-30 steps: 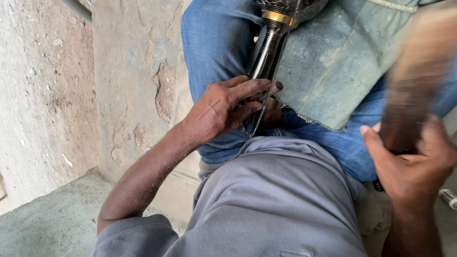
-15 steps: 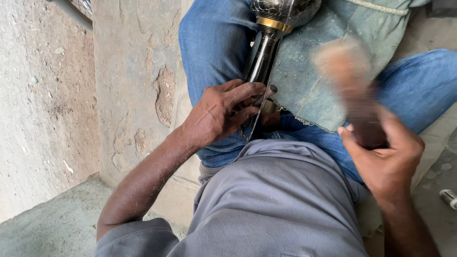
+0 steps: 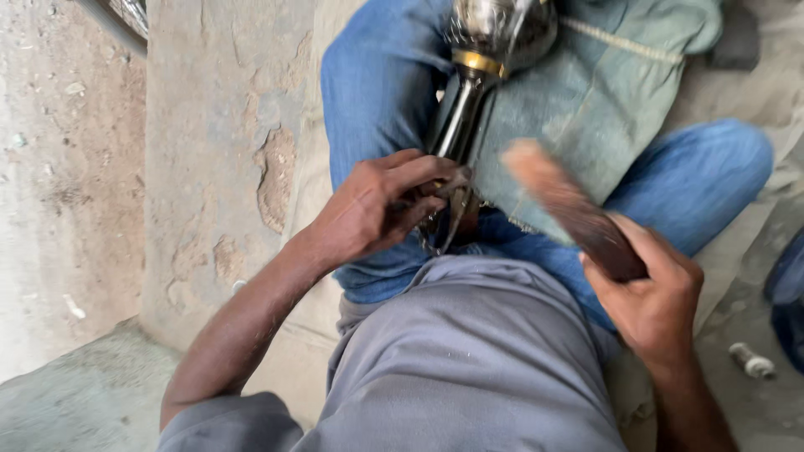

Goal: The person sits cross-legged and uses a chisel and wooden mallet to hammer decorative patterns into a metal vessel. The person repeatedly taps the chisel along the curved surface of the vessel, adjusting the chisel position between strikes.

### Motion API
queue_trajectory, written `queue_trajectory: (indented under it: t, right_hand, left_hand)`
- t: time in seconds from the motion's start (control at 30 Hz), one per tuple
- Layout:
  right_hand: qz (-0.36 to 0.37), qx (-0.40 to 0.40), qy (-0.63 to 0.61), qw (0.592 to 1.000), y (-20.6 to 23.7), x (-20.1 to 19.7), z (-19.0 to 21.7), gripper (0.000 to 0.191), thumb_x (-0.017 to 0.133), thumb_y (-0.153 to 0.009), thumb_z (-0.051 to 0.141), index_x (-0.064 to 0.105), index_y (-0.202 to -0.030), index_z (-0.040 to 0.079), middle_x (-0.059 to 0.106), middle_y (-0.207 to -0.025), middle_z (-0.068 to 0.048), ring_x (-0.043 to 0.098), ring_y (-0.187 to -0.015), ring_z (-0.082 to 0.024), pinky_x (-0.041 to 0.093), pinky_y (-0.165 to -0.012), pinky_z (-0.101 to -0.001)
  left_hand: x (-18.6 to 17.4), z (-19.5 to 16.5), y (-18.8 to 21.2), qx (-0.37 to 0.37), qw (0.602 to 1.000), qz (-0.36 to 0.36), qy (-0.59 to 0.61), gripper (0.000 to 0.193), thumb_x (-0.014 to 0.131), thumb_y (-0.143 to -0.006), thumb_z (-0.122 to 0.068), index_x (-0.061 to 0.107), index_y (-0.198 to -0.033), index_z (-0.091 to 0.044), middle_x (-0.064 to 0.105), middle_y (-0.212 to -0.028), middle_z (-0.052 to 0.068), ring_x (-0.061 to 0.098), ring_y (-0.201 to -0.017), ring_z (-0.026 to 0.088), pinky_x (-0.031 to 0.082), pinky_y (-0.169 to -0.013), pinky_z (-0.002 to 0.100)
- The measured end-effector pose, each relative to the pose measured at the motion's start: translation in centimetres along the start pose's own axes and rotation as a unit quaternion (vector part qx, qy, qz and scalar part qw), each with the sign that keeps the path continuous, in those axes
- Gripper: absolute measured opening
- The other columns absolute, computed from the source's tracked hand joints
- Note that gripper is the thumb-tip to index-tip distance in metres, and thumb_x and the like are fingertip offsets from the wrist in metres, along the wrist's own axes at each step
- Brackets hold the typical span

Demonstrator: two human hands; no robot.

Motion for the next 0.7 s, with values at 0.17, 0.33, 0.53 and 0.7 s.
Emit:
queue_trajectory:
  t: [0.17,0.33,0.53,0.7]
  right_hand:
    - [-0.079,0.09,-0.288,0.95,4.2,0.5,-4.8,0.028,0.077,-0.101,-0.016,0.054,-0.096,-0.001,0.065,-0.093,-0.015,0.064,-0.081,-0.018,0.056,-0.078,-0.0347]
    - [-0.097,0.091,-0.398,0.908,6.3,0.8,-7.4,0.026,0.067,-0.101,-0.02,0.051,-0.101,0.0,0.064,-0.094,-0.018,0.066,-0.08,-0.022,0.06,-0.083,-0.0382]
    - [-0.099,0.083,-0.395,0.909,6.1,1.1,-6.9,0.023,0.065,-0.104,-0.019,0.053,-0.104,0.001,0.066,-0.096,-0.02,0.068,-0.083,-0.022,0.062,-0.086,-0.0394]
    - [-0.089,0.127,-0.364,0.918,5.5,2.2,-6.3,0.019,0.067,-0.1,-0.018,0.056,-0.103,-0.002,0.067,-0.09,-0.019,0.069,-0.08,-0.022,0.061,-0.082,-0.0379]
  left_hand:
    - [-2.3,2.4,3.6,-0.09,0.983,-0.133,0.094,0.034,0.078,-0.096,-0.011,0.066,-0.127,-0.006,0.072,-0.11,0.007,0.075,-0.098,0.016,0.067,-0.085,0.029]
    - [-1.2,3.6,5.0,-0.056,0.981,-0.157,0.099,0.037,0.081,-0.093,-0.011,0.068,-0.127,-0.004,0.072,-0.102,0.005,0.073,-0.093,0.012,0.063,-0.083,0.028]
    - [-0.6,3.9,4.4,-0.026,0.966,-0.206,0.156,0.035,0.081,-0.093,-0.011,0.068,-0.125,-0.005,0.072,-0.102,0.005,0.071,-0.095,0.01,0.063,-0.082,0.026]
    - [0.1,5.5,4.3,-0.071,0.939,-0.197,0.274,0.035,0.079,-0.095,-0.013,0.064,-0.126,-0.005,0.073,-0.102,0.003,0.07,-0.094,0.007,0.064,-0.079,0.023]
Point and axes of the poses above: each hand's wrist, its own y-axis away from the middle knuckle, its own x-axis out of the palm, z = x × y, the point moved 6 cm from there along -y, towards the middle knuckle
